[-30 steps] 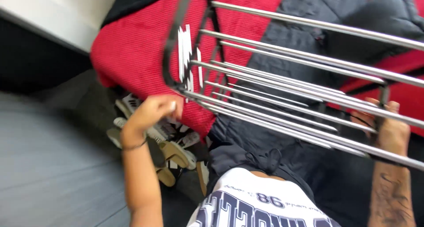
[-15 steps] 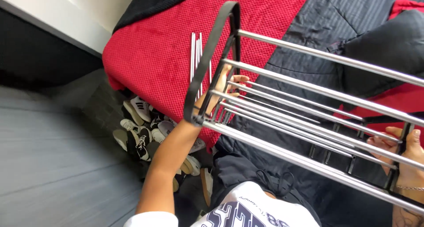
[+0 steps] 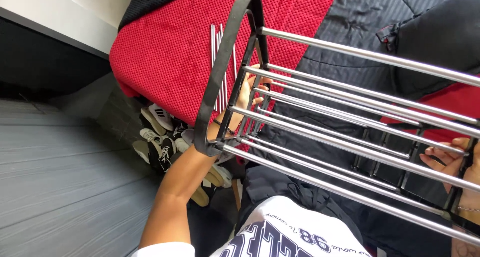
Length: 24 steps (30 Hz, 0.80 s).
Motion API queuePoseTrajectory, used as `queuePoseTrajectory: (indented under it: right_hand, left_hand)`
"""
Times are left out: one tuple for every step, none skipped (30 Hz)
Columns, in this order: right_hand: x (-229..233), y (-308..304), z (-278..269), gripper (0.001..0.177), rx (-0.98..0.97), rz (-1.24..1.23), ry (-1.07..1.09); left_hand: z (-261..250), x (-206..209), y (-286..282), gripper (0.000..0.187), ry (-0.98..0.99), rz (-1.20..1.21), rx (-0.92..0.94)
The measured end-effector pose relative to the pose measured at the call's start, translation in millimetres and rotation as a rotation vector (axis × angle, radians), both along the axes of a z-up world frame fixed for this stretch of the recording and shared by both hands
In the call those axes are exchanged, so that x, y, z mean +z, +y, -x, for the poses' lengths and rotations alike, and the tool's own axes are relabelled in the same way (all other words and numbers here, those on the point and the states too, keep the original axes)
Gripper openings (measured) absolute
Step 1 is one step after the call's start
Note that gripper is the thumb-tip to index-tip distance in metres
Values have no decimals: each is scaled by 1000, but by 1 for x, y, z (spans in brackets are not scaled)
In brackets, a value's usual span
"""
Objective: The person assembles a metal shoe rack on a bed, inserting silver metal rods one at a time into the black plastic end frames of the rack. They pick rods from a pile on the bed, align each rod with the frame holes, and press it into place, working around the rack as it takes shape.
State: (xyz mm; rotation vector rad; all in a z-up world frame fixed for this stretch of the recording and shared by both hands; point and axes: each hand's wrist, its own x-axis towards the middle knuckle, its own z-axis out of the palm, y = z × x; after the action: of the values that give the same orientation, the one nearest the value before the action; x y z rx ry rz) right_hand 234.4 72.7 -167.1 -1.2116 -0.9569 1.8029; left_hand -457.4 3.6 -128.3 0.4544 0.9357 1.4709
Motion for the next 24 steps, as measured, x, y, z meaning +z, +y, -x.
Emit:
queuePoseTrajectory:
  right_hand:
    - [-5, 1, -4, 42, 0, -2, 0]
    - [-10, 2, -8, 43, -2, -7, -21]
    - [-16, 2, -14, 44, -3, -12, -41]
    - [-14, 2, -9, 44, -2, -13, -41]
    - [-9, 2, -7, 44, 16, -27, 38]
    - [-4, 2, -5, 46, 35, -40, 118]
    - [1, 2, 0, 46, 27, -51, 121]
    - [7, 2, 5, 49, 25, -8, 199]
    - [15, -2, 9, 53, 27, 43, 272]
    - [16, 7, 10, 53, 22, 42, 269]
    - [16, 9, 7, 58, 26, 85, 358]
    - [15, 13, 3, 65, 30, 128, 447]
    - [55, 18, 34, 65, 9, 117, 442]
    - [93, 12, 71, 52, -79, 44, 48]
    - [134, -10, 101, 42, -185, -13, -357]
    - [144, -7, 111, 42, -228, -20, -375]
    - [152, -7, 112, 41, -198, 61, -302]
    - [160, -3, 111, 42, -170, 139, -224]
    - [141, 2, 103, 42, -236, 125, -247]
    - [123, 9, 94, 45, -288, 205, -168]
    - [101, 20, 89, 50, -328, 284, -77]
    - [101, 17, 80, 50, -382, 269, -87]
    - [97, 17, 80, 46, -369, 333, -25]
    - [94, 19, 81, 43, -355, 394, 40]
  left_hand:
    - [1, 3, 1, 59, 1, 17, 2]
    - [2, 6, 2, 60, 3, 34, 4]
    - [2, 9, 0, 61, 5, 52, 6]
    - [1, 10, -3, 62, 6, 69, 8]
    - [-2, 11, -7, 62, 3, 88, 11]
    - [-6, 12, -11, 63, 0, 106, 14]
    - [-6, 15, -7, 65, 5, 116, 7]
    - [-5, 19, -2, 66, 10, 125, 0]
    - [-7, 23, -4, 67, 9, 144, -3]
    - [-9, 24, -6, 68, 9, 163, -7]
    - [-14, 22, -10, 70, 6, 187, -15]
    - [-20, 21, -13, 71, 3, 211, -24]
    - [-26, 21, -7, 73, 1, 225, -46]
    - [-36, 21, 2, 74, -1, 238, -68]
    - [-57, 21, 20, 76, -12, 244, -109]
    - [-46, 11, 17, 76, -25, 230, -152]
    - [-44, -5, 21, 73, -44, 299, -211]
    - [-43, -23, 28, 70, -58, 368, -270]
    - [-19, -46, 37, 70, -72, 348, -337]
    - [-4, -72, 42, 62, -132, 330, -299]
    - [6, -102, 32, 55, -187, 320, -249]
    - [-9, -94, 38, 55, -196, 309, -304]
    - [-14, -83, 34, 50, -96, 372, -276]
    - [-15, -74, 31, 51, 7, 432, -249]
